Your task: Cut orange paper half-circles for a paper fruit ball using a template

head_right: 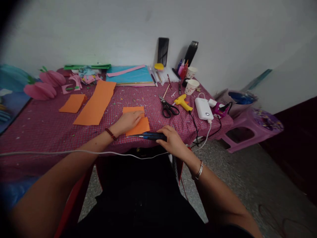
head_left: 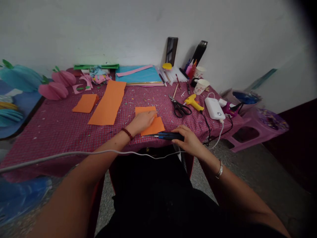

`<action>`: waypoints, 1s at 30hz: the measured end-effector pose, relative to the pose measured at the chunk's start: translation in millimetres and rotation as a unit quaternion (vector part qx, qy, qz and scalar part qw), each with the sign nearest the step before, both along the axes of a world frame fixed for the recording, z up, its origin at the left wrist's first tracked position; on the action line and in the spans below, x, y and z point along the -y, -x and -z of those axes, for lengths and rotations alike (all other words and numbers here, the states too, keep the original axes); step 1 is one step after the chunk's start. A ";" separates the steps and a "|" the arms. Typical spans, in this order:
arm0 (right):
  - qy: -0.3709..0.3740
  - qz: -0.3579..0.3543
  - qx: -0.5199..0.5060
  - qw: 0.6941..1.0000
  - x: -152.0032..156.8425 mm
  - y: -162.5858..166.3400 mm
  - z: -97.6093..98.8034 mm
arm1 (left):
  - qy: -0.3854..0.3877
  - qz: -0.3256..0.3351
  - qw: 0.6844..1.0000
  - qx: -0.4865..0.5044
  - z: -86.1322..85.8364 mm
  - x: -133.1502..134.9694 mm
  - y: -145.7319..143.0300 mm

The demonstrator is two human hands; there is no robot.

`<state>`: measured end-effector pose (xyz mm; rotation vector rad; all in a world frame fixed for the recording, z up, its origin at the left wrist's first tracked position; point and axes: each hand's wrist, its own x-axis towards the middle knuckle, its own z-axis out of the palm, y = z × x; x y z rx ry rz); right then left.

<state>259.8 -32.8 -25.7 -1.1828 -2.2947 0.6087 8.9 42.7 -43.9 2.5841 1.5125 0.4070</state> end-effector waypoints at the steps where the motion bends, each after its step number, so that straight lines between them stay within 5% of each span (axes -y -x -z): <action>1: 0.001 0.002 -0.001 1.000 -0.3 -1.1 0.4 | 0.001 0.012 1.000 0.005 0.3 -2.8 1.5; 7: -0.007 0.024 -0.008 1.000 -3.5 -14.2 4.1 | -0.005 0.045 0.999 0.004 -0.2 -9.3 4.4; 19: -0.020 0.011 0.002 1.000 -5.5 8.2 4.7 | -0.026 -0.048 0.997 -0.051 -5.3 3.1 1.0; 30: -0.024 -0.008 -0.002 1.000 -10.3 29.1 9.0 | -0.006 -0.063 0.996 -0.068 -4.3 -0.9 2.9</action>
